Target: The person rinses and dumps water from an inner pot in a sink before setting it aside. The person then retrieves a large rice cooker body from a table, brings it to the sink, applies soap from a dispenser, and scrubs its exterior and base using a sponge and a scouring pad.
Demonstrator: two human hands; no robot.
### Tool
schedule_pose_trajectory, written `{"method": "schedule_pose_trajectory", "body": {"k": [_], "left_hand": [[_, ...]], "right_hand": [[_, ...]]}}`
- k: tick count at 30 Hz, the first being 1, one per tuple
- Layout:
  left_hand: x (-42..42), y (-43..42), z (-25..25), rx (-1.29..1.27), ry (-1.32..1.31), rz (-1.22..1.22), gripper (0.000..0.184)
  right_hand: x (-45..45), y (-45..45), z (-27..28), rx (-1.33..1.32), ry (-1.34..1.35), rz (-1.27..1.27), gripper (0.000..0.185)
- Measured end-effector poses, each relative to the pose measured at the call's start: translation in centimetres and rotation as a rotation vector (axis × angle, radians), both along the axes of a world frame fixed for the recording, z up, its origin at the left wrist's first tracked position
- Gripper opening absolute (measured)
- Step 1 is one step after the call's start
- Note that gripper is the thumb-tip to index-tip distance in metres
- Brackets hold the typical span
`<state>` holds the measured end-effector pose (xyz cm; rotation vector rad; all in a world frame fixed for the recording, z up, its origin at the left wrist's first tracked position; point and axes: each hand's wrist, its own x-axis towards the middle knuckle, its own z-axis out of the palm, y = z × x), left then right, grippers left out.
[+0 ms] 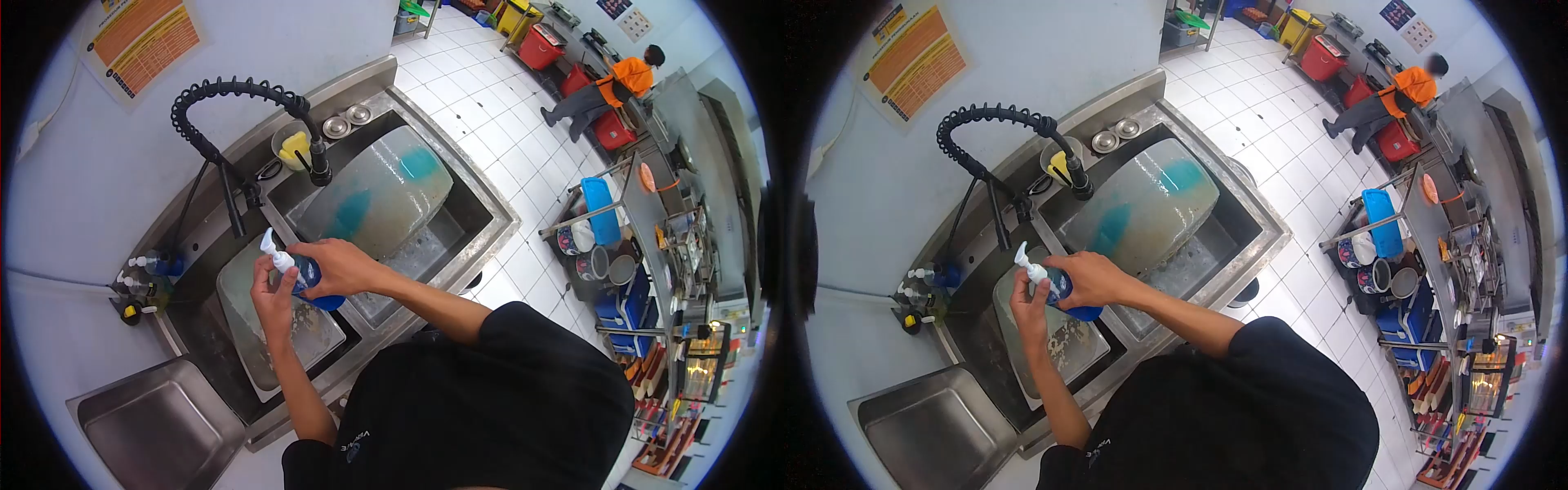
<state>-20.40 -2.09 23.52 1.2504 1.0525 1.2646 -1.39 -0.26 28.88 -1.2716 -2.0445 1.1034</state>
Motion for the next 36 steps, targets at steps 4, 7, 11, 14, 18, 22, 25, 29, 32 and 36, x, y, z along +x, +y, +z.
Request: {"method": "schedule_pose_trajectory", "body": {"k": [4,7,11,14,18,22,25,29,32,36], "left_hand": [[-0.8,-0.1,1.9,-0.041,0.111,-0.119,0.037],[-1.3,0.2,2.8,-0.024,0.095,-0.206,0.043],[-1.1,0.6,2.9,-0.009,0.066,-0.148,0.052],[-0.8,0.4,2.1,-0.010,-0.055,-0.079,0.075],[-0.1,-1.6,0.8,0.017,-0.082,-0.104,0.105],[-1.4,-2.7,-3.8,-0.159,0.155,0.005,0.096],[-2.4,-3.3,-3.6,-0.114,0.299,0.127,0.083],[-4.0,-4.0,-4.4,-0.098,0.358,0.346,0.077],[-5.5,-3.6,-4.5,-0.121,0.251,0.423,0.074],[-9.0,-1.2,-7.2,-0.172,0.290,0.577,0.074]], "right_hand": [[0.1,0.0,-0.7,0.062,-0.015,0.013,0.074],[0.0,0.1,-0.5,0.074,-0.048,0.018,0.075],[-0.1,0.3,0.3,0.078,-0.071,0.015,0.074],[-0.4,0.5,0.7,0.108,-0.112,0.010,0.074],[-0.9,0.7,0.8,0.141,-0.092,0.007,0.076],[-2.6,1.0,-0.9,0.248,-0.022,0.082,0.075],[-4.0,0.9,-1.2,0.266,0.034,0.184,0.073],[-6.7,1.5,-1.2,0.214,0.034,0.319,0.071],[-8.3,1.6,-1.2,0.122,0.055,0.295,0.069],[-7.5,1.7,-2.4,0.122,0.103,0.169,0.067]]}}
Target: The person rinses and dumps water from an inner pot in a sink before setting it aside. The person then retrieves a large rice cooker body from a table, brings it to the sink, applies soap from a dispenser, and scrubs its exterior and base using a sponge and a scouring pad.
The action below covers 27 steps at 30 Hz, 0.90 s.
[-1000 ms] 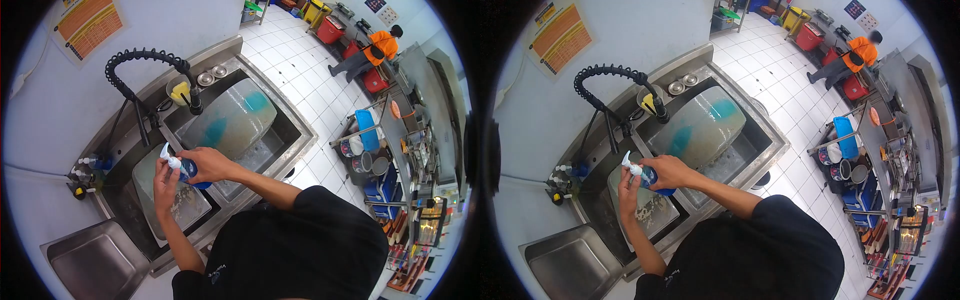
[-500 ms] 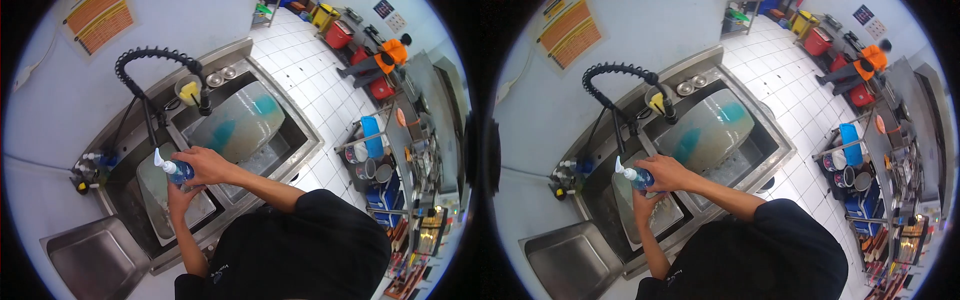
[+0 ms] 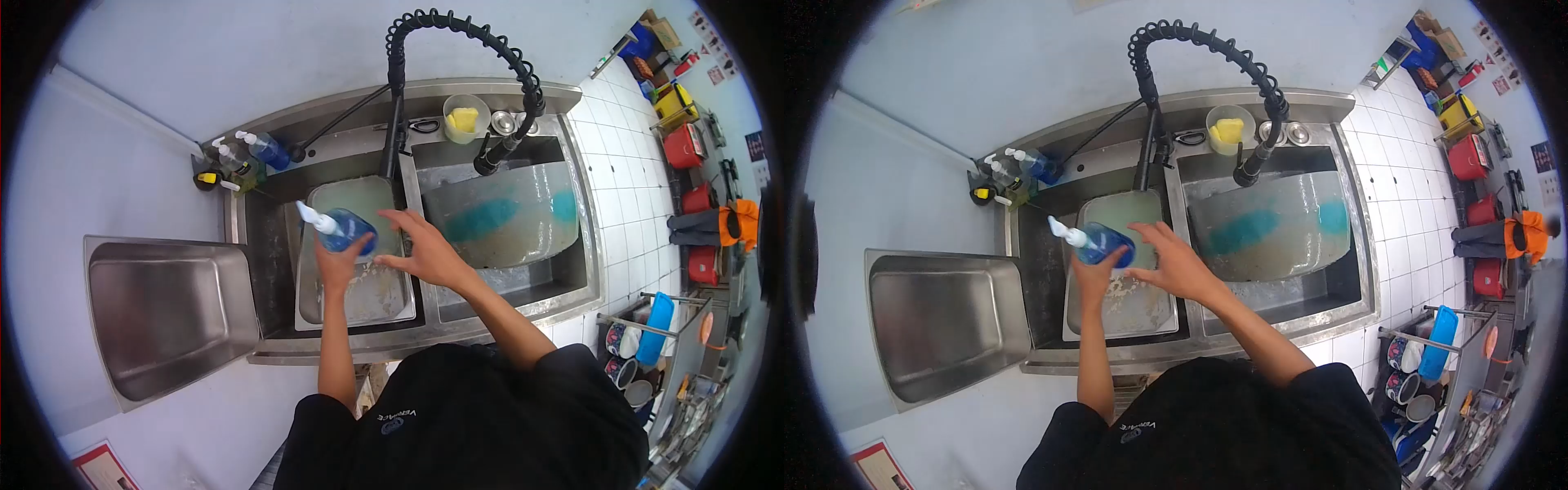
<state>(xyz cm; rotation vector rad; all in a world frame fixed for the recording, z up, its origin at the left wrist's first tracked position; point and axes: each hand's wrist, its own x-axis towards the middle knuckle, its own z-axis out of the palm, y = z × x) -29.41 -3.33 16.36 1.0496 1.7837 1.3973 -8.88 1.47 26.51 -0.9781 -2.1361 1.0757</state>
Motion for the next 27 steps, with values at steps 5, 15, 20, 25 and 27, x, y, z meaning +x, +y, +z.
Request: {"method": "schedule_pose_trajectory", "body": {"k": [5,15,20,25,27], "left_hand": [[-5.0,6.5,-4.7,0.210,0.190,0.289,0.089],[-9.0,18.5,-13.2,0.219,0.372,0.314,0.086],[-9.1,22.9,-14.2,0.094,0.377,0.365,0.085],[-9.9,25.9,-14.1,0.227,0.383,0.215,0.085],[-9.5,26.0,-13.0,0.143,0.386,0.199,0.084]], "right_hand": [[5.3,-1.0,-10.0,-0.453,0.282,-0.031,0.054],[11.6,-5.3,-9.3,-0.948,0.471,-0.252,0.042],[13.6,-4.8,-9.0,-0.892,0.197,-0.219,0.039],[15.9,-5.8,-7.8,-1.014,0.374,-0.377,0.044],[17.0,-6.3,-7.5,-1.062,0.431,-0.464,0.044]]}}
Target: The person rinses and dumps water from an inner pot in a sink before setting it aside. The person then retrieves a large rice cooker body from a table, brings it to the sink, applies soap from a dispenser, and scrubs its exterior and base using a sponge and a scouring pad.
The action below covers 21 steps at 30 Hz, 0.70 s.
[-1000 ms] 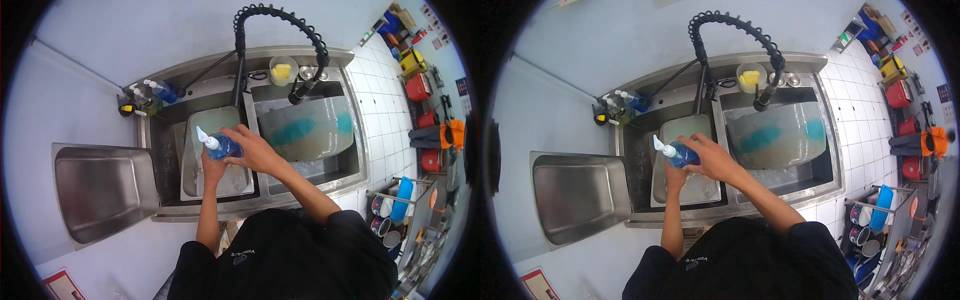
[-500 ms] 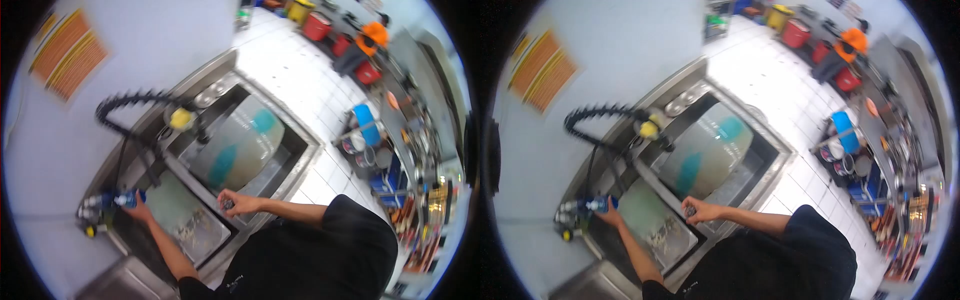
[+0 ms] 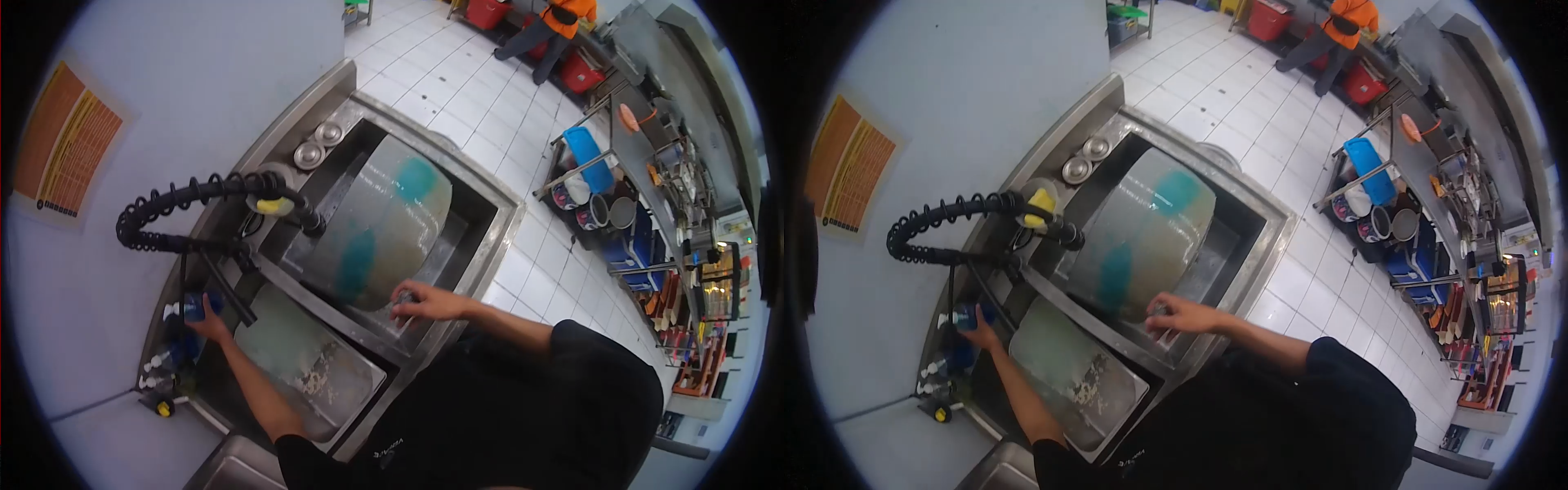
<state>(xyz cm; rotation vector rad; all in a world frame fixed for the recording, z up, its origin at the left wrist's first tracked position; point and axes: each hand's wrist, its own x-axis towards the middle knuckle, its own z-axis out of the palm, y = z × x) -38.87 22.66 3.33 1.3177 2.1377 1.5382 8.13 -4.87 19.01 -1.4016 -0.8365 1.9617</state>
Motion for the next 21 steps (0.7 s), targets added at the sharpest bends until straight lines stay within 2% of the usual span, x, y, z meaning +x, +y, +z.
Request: {"method": "schedule_pose_trajectory", "body": {"k": [1,4,6,7,8,9,10,12,13,14,16,17,18,20,21], "left_hand": [[0.0,-0.1,0.4,-0.069,-0.033,-0.007,0.084],[-1.1,0.4,-1.2,-0.087,-0.052,-0.027,0.083],[-1.2,0.2,-2.1,-0.010,-0.064,-0.110,0.086],[-1.4,-0.2,-2.9,-0.054,-0.009,-0.022,0.083],[-1.7,-0.6,-3.7,-0.097,0.047,0.066,0.081],[-2.2,-1.9,-4.3,-0.098,0.146,0.096,0.077],[-2.1,-3.0,-4.3,-0.097,0.246,0.127,0.072],[3.8,-8.3,-0.3,-0.101,-0.059,0.283,0.054],[7.3,-10.9,-0.6,0.059,0.105,0.397,0.042],[11.0,-13.6,0.8,0.024,0.106,0.321,0.031],[19.6,-18.9,2.9,0.102,-0.025,-0.113,0.017],[24.6,-20.7,5.4,0.056,0.035,-0.258,0.016],[28.3,-22.0,8.0,0.094,0.173,-0.525,0.017],[34.2,-21.7,12.0,0.073,0.150,-0.878,0.026],[36.2,-20.1,12.9,0.069,0.227,-0.891,0.032]], "right_hand": [[0.8,-0.2,0.2,-0.018,0.003,-0.051,0.048],[3.4,0.2,2.2,0.035,-0.010,-0.179,0.041],[5.9,0.7,1.8,0.184,-0.188,-0.329,0.040],[7.2,0.9,1.3,0.188,-0.180,-0.339,0.040],[8.5,1.2,0.7,0.299,-0.346,-0.438,0.039],[9.6,1.6,0.5,0.409,-0.511,-0.538,0.038],[10.5,2.0,0.5,0.412,-0.500,-0.553,0.038],[12.2,2.7,0.7,0.492,-0.700,-0.690,0.042],[13.6,3.2,-0.5,0.487,-0.688,-0.704,0.042],[15.3,3.8,-2.6,0.522,-0.807,-0.733,0.041],[17.9,5.8,-4.9,0.591,-0.986,-0.773,0.040],[18.9,7.2,-5.6,0.627,-1.046,-0.787,0.039],[19.9,8.9,-6.5,0.720,-1.062,-0.800,0.036],[20.7,12.4,-6.7,0.774,-1.013,-0.811,0.030],[20.5,13.5,-6.7,0.847,-1.027,-0.744,0.028]]}}
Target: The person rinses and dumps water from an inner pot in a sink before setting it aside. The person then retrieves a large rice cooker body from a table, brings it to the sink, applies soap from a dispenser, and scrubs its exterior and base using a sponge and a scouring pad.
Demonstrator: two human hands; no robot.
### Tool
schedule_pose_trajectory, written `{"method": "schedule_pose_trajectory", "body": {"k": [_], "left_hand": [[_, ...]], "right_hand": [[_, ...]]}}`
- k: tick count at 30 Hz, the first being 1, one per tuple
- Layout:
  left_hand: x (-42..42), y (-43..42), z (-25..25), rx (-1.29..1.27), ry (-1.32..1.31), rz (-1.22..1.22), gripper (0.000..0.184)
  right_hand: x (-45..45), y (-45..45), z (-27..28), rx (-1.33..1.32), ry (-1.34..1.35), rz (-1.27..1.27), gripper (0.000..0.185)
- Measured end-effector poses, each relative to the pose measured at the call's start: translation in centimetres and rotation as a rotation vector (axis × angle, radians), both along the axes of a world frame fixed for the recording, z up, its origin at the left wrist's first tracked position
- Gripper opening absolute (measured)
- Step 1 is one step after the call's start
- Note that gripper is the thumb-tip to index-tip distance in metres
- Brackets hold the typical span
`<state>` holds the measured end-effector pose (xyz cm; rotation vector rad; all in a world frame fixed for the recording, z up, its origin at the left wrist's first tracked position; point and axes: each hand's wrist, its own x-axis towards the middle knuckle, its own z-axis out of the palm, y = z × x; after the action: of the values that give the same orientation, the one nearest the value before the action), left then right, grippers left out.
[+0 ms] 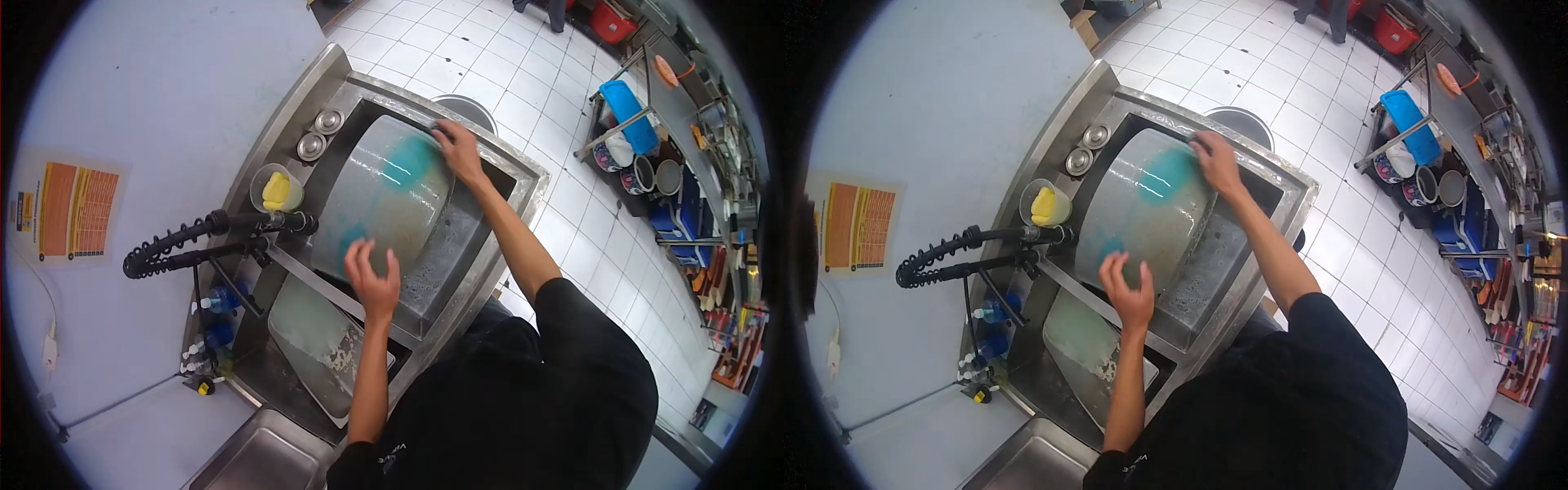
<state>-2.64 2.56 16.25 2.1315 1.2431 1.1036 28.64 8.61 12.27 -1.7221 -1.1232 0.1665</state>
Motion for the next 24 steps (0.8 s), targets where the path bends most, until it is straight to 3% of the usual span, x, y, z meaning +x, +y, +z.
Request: {"method": "schedule_pose_trajectory", "body": {"k": [6,7,9,10,11,12,14,15,17,18,20,22,23,24], "left_hand": [[7.4,11.6,-0.1,0.325,0.495,0.266,0.049],[7.8,11.9,-0.2,0.320,0.512,0.267,0.049],[8.6,12.0,1.0,0.003,0.543,0.284,0.046],[7.9,11.6,0.6,-0.002,0.567,0.287,0.046],[7.7,12.2,0.3,0.036,0.545,0.312,0.042],[8.3,12.8,-0.2,0.064,0.506,0.352,0.039],[7.6,12.6,-0.3,0.036,0.500,0.334,0.036],[7.5,12.9,-0.2,0.028,0.462,0.318,0.033],[7.7,13.6,-0.2,0.016,0.446,0.334,0.032],[7.2,13.3,-0.2,-0.003,0.442,0.318,0.031],[7.9,14.9,-0.3,0.001,0.367,0.316,0.033],[6.4,13.0,-0.7,-0.066,0.389,0.289,0.035],[6.6,13.2,-0.2,-0.091,0.378,0.289,0.036],[7.2,13.9,-0.1,-0.098,0.345,0.304,0.037]], "right_hand": [[-7.1,0.1,2.3,0.193,-0.333,0.564,0.025],[-5.3,1.2,1.8,0.192,-0.315,0.569,0.025],[-0.1,4.7,-0.3,-0.193,0.062,0.373,0.031],[-0.5,5.3,-1.0,-0.104,0.134,0.307,0.036],[-2.4,4.9,0.5,-0.089,0.141,0.305,0.036],[-5.7,3.0,3.4,0.027,-0.012,0.501,0.034],[-8.6,0.6,2.9,0.265,-0.200,0.690,0.035],[-6.3,1.7,1.9,0.264,-0.183,0.690,0.035],[0.1,6.2,-0.3,-0.237,0.158,0.418,0.046],[-1.7,4.8,0.6,-0.249,0.179,0.417,0.046],[-4.7,3.5,3.6,0.060,0.005,0.605,0.038],[-7.3,1.3,2.7,0.296,-0.098,0.810,0.031],[-5.6,2.7,2.1,0.291,-0.080,0.810,0.031],[-1.8,6.2,1.8,-0.001,0.022,0.653,0.035]]}}
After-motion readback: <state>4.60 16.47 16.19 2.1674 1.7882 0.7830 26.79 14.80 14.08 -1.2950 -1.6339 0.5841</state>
